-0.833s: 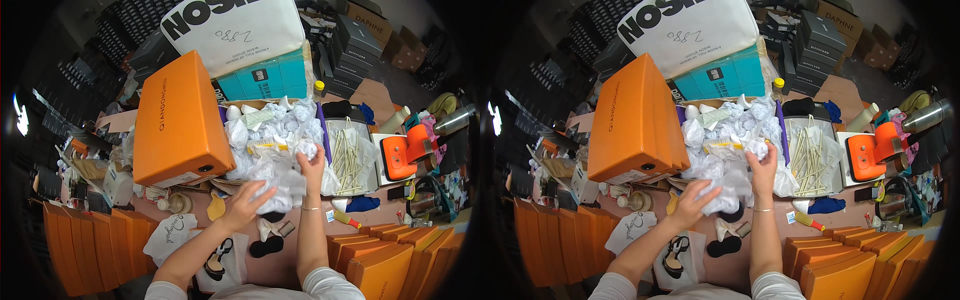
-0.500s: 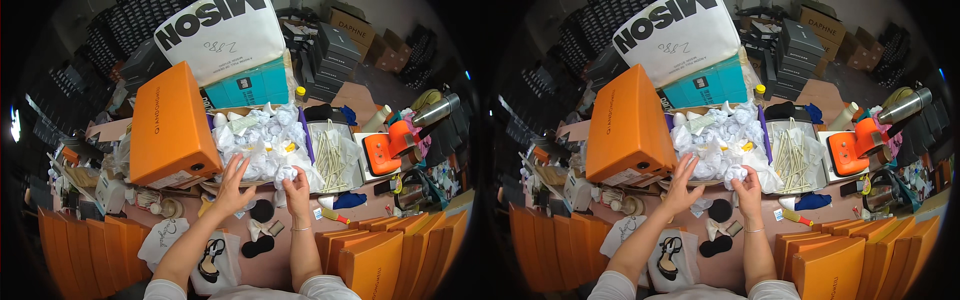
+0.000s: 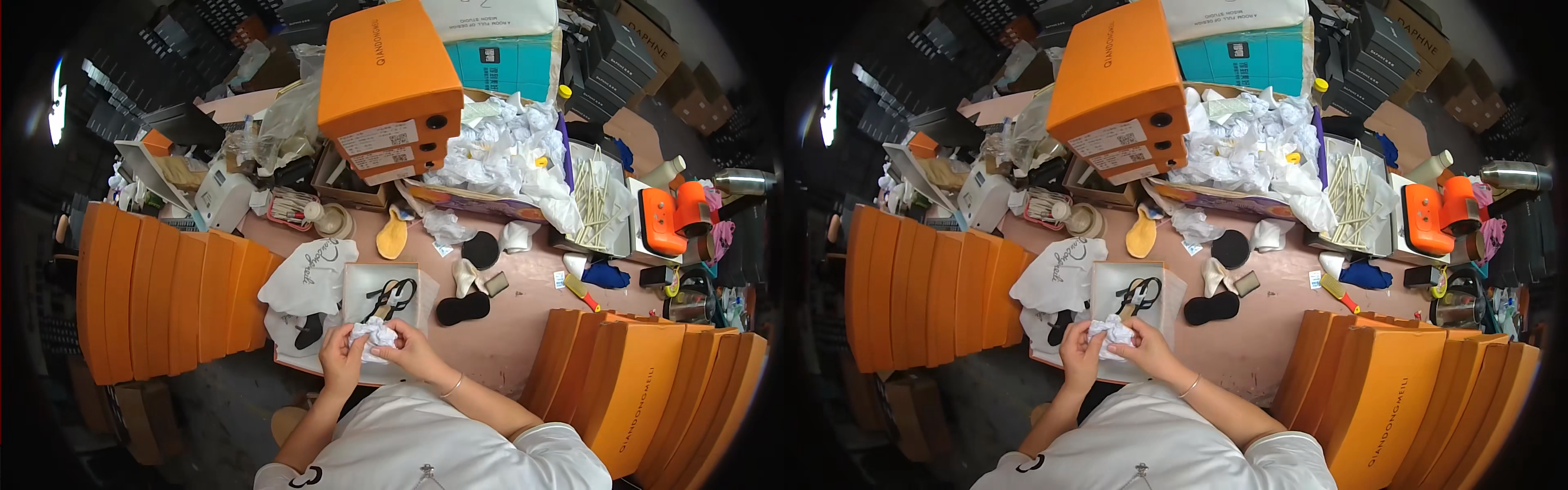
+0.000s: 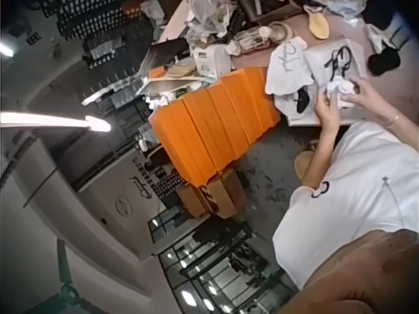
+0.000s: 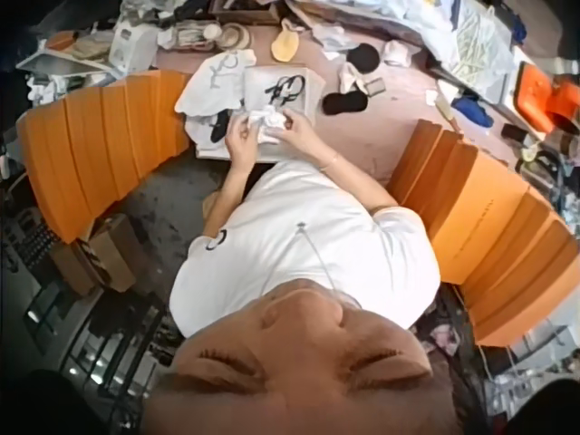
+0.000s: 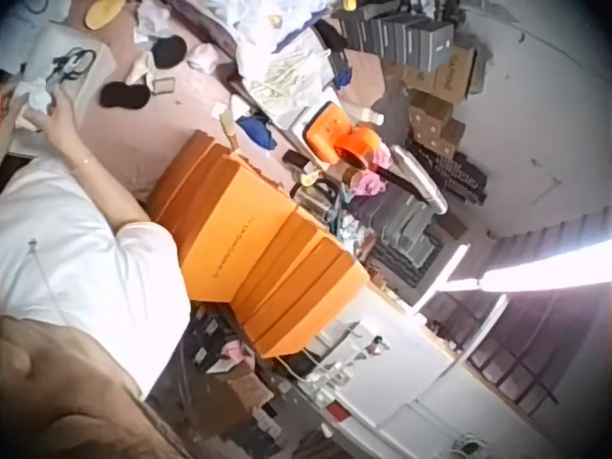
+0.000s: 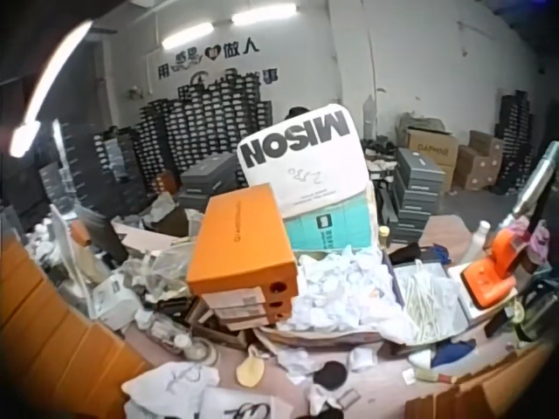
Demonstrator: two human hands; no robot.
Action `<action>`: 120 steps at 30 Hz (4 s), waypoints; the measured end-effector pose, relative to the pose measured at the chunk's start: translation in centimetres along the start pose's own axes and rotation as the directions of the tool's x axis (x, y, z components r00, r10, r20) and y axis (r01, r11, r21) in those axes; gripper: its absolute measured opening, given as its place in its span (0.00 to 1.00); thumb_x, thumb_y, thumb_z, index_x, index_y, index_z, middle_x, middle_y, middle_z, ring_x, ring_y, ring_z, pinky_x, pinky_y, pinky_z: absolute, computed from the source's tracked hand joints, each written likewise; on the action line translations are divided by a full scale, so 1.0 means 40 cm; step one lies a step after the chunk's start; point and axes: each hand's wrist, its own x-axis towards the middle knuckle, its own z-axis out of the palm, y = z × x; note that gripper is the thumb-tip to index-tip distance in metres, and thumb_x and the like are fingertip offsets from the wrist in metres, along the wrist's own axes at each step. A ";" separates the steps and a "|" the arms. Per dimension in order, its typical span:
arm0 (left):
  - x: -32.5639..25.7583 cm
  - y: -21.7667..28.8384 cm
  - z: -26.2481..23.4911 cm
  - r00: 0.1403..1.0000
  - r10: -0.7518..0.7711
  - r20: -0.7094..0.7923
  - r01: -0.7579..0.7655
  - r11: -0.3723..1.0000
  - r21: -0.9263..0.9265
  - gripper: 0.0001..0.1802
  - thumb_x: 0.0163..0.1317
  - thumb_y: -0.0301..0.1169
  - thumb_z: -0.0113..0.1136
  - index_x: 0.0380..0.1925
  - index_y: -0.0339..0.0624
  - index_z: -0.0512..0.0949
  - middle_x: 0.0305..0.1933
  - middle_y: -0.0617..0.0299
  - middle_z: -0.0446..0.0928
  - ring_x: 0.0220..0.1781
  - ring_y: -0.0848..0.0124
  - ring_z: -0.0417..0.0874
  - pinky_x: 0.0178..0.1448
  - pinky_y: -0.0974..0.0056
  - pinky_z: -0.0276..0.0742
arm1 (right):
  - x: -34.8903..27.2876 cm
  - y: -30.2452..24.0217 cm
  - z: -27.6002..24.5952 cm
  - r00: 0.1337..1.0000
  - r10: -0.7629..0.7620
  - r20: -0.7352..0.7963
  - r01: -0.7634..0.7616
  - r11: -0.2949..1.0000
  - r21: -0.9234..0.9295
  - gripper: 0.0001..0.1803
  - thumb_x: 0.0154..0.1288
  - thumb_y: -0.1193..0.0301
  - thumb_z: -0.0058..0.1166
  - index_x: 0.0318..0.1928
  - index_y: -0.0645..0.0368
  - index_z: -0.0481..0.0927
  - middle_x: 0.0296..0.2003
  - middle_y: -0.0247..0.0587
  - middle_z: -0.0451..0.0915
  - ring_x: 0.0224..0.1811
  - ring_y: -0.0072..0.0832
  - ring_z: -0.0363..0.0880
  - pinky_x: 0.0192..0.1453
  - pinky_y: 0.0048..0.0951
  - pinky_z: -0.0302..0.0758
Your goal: Wrapping high-heeled shoes in tissue paper, placing them into dust bags, and then packing them into retail boxes.
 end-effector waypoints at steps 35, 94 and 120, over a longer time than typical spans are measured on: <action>-0.102 0.105 -0.120 0.917 0.212 0.339 -0.273 0.951 0.144 0.37 0.55 0.32 0.65 0.64 0.33 0.61 0.60 0.42 0.68 0.63 0.51 0.69 0.66 0.59 0.64 | -0.061 -0.160 0.127 0.994 -0.048 -0.103 0.082 0.928 0.362 0.09 0.63 0.74 0.59 0.36 0.57 0.69 0.33 0.34 0.76 0.28 0.21 0.78 0.32 0.24 0.78; -0.065 0.006 -0.135 0.759 -0.289 0.583 0.634 0.128 -0.763 0.27 0.60 0.35 0.57 0.60 0.42 0.66 0.58 0.57 0.72 0.61 0.64 0.72 0.65 0.56 0.67 | -0.121 -0.140 0.171 0.851 -0.496 -0.172 0.461 0.863 -0.207 0.21 0.64 0.70 0.57 0.54 0.62 0.66 0.54 0.47 0.72 0.56 0.34 0.73 0.62 0.37 0.70; 0.018 -0.145 -0.132 0.688 -0.700 0.191 0.586 0.381 -0.715 0.29 0.62 0.46 0.61 0.59 0.48 0.66 0.61 0.63 0.68 0.60 0.66 0.69 0.56 0.53 0.65 | 0.391 -0.027 -0.485 0.861 -0.485 -0.155 -0.258 -0.155 -0.954 0.13 0.56 0.68 0.55 0.42 0.55 0.81 0.51 0.47 0.76 0.56 0.46 0.71 0.53 0.48 0.70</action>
